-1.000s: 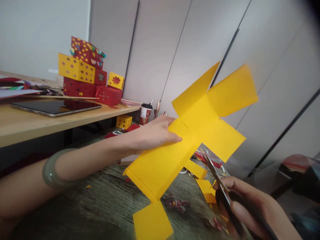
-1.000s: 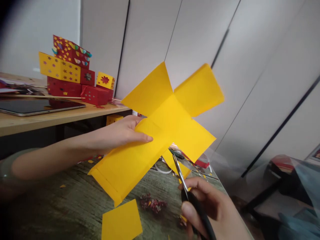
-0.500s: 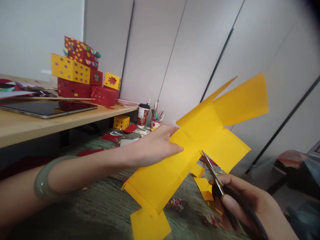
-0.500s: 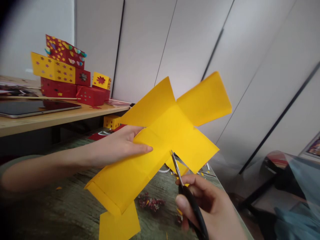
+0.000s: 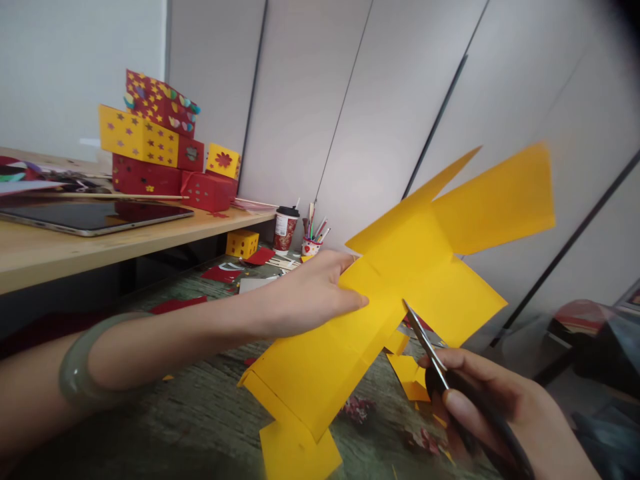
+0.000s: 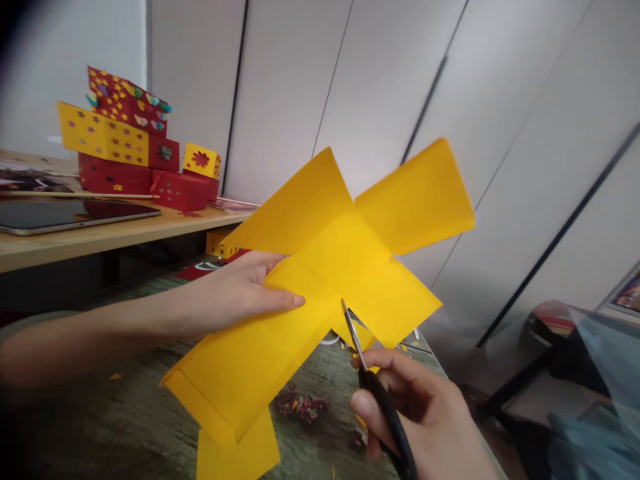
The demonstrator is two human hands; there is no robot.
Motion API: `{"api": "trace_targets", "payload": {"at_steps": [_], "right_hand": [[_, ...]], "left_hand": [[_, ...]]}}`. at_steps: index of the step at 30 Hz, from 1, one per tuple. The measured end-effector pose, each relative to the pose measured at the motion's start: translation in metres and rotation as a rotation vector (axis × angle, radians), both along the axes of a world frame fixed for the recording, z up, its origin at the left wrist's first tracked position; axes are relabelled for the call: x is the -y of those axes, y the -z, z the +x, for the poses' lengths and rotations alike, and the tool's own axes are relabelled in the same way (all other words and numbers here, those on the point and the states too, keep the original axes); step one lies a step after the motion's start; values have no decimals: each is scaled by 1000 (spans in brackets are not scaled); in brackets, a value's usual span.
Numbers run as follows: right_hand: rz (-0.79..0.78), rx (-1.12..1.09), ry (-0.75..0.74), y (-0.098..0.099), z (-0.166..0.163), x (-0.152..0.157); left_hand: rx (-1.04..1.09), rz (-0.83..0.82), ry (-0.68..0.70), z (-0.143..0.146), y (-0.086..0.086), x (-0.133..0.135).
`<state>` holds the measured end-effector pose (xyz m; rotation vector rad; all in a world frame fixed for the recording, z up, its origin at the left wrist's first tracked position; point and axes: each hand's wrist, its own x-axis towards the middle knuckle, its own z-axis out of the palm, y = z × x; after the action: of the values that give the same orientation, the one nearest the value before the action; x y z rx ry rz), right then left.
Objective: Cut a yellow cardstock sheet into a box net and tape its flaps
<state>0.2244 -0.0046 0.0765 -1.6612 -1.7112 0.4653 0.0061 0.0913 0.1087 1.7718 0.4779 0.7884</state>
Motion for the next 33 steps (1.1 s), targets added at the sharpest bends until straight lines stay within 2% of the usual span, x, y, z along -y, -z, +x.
{"api": "trace_targets", "payload": {"at_steps": [7,15,19,24,27,30,33], "right_hand": [[-14,-14,-33,-1,1,-1],[17,-87,11,2,-3,0],[-52,-175,7,4,-8,0],[-177,-454,-23,19,-8,-18],[-189,-611,-47,24,-3,-28],[-80,-806,-11,22,1,-31],[98,-790,44,19,0,-27]], "left_hand": [[-17,42,-18,-2,0,-2],[37,-38,21,-3,0,0],[49,-71,5,-3,1,-2],[251,-269,75,2,-2,-5],[276,-454,63,8,-1,-4],[224,-626,17,15,6,-2],[221,-706,93,22,17,-1]]}}
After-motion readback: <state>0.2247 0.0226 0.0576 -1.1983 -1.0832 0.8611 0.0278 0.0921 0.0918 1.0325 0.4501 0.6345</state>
